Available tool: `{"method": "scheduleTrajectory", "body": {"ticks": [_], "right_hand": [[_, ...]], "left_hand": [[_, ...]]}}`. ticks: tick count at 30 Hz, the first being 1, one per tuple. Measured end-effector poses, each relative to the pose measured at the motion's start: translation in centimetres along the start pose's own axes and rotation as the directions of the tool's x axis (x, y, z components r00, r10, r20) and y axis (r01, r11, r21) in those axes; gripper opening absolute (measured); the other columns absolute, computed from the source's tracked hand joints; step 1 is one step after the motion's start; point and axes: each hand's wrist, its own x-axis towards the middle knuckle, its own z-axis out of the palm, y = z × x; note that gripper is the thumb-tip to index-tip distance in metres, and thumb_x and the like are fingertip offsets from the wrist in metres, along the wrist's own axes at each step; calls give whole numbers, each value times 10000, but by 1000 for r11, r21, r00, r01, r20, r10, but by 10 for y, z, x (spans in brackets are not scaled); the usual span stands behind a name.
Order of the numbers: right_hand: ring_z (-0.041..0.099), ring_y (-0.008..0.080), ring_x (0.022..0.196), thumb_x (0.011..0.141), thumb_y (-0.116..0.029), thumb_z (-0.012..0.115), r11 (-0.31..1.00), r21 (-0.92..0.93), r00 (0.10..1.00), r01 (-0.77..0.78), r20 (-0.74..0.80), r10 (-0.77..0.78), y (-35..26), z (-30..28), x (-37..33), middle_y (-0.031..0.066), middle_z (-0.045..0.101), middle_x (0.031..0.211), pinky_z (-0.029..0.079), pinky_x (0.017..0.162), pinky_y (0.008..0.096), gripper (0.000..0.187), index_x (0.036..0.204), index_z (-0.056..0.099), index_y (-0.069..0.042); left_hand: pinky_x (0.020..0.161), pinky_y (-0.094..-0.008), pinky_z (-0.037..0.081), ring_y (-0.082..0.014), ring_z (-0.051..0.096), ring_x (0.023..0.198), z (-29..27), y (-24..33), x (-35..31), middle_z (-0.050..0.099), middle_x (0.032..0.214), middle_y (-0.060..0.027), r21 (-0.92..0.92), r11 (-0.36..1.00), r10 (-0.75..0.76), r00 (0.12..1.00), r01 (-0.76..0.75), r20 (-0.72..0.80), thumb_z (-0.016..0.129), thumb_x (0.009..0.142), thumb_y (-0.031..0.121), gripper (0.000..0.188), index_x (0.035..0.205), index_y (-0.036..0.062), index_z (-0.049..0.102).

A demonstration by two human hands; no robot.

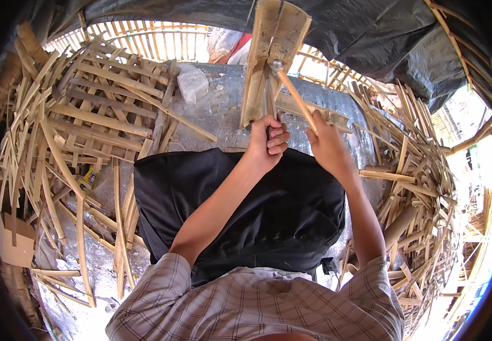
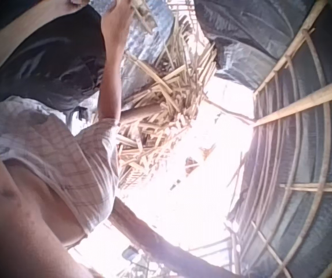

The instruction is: The person uses a chisel and a hammer to carve or hollow out pieces of bamboo while sitting in a workspace filled with bamboo strips.

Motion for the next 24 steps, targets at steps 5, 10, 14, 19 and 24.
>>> {"method": "scheduleTrajectory", "body": {"ticks": [5,10,14,19,24], "right_hand": [[474,301,574,979,-178,630,979,169,992,-113,82,100,3,-38,8,173,531,657,396,578,423,232,934,552,36],[438,210,539,1008,-182,605,956,219,976,-196,-50,211,-31,-74,-8,137,505,632,365,526,386,227,938,552,28],[428,188,518,1036,-186,572,936,313,926,-161,-281,254,-37,-67,-2,140,519,624,354,498,373,211,1008,538,21],[636,446,745,1035,-174,538,988,-54,977,-146,-163,135,-14,-9,-18,288,611,802,428,605,528,216,1070,495,35],[500,320,579,1002,-151,601,947,175,959,-269,-44,280,-20,-58,-35,212,549,692,399,565,443,197,1002,521,29]], "left_hand": [[294,-193,240,-41,285,382,-2,-8,1,367,583,44,6,998,-56,998,56,10,518,840,36,66,859,95,541],[296,-193,228,-38,276,384,1,-6,0,368,584,48,47,998,-48,999,48,-17,515,849,21,78,833,97,515],[300,-190,228,-33,286,393,3,-12,0,369,586,48,116,991,-58,998,60,-18,520,864,20,95,816,97,490],[312,-186,237,-28,293,403,-7,-15,5,374,589,49,77,990,-116,993,116,-10,523,876,29,91,834,96,478],[320,-186,243,-29,290,405,-3,-20,4,380,597,48,138,987,-79,997,81,-20,525,874,19,94,855,95,473]]}}
